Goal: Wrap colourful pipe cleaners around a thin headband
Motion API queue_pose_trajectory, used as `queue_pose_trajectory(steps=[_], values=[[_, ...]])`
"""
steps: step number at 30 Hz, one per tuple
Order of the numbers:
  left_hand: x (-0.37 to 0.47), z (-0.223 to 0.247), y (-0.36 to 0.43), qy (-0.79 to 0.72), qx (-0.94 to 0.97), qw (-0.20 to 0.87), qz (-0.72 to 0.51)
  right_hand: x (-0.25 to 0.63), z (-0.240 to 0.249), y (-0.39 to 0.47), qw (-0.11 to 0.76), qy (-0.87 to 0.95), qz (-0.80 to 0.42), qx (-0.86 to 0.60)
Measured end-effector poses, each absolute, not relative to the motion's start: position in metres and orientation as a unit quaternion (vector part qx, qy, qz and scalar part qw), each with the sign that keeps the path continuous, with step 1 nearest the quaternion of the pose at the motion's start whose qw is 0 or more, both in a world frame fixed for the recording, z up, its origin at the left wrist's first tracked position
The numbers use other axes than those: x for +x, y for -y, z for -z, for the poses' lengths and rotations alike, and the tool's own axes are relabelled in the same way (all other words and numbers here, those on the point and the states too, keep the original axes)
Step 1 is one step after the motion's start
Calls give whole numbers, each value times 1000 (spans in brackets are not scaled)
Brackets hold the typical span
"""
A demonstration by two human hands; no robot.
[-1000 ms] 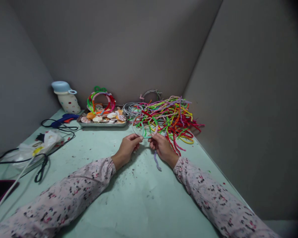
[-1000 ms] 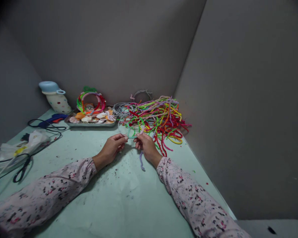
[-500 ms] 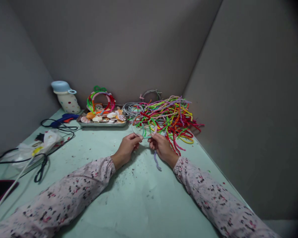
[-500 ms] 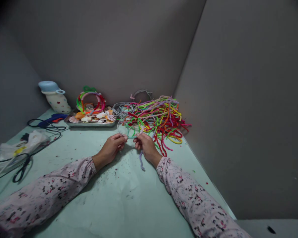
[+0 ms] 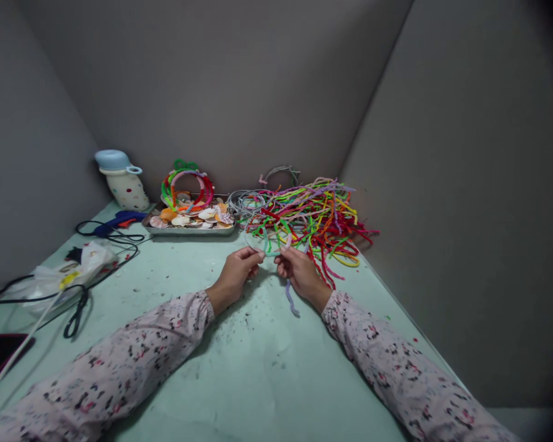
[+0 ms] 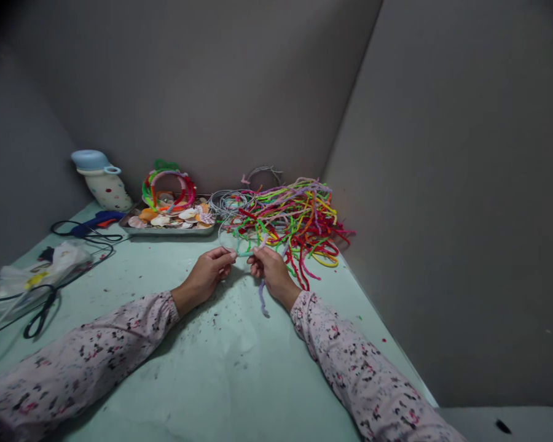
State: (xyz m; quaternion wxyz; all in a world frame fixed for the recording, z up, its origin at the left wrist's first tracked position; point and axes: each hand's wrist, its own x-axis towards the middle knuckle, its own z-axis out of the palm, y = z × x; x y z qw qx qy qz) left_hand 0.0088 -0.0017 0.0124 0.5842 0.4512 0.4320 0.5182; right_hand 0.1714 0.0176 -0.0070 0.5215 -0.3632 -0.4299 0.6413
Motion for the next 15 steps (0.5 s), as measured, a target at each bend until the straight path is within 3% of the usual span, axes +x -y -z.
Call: queue_pose_trajectory(steps=[15], values=[[8,-12,1,-406,438,613,-517,172,10,-18,520,429,-650,-352]])
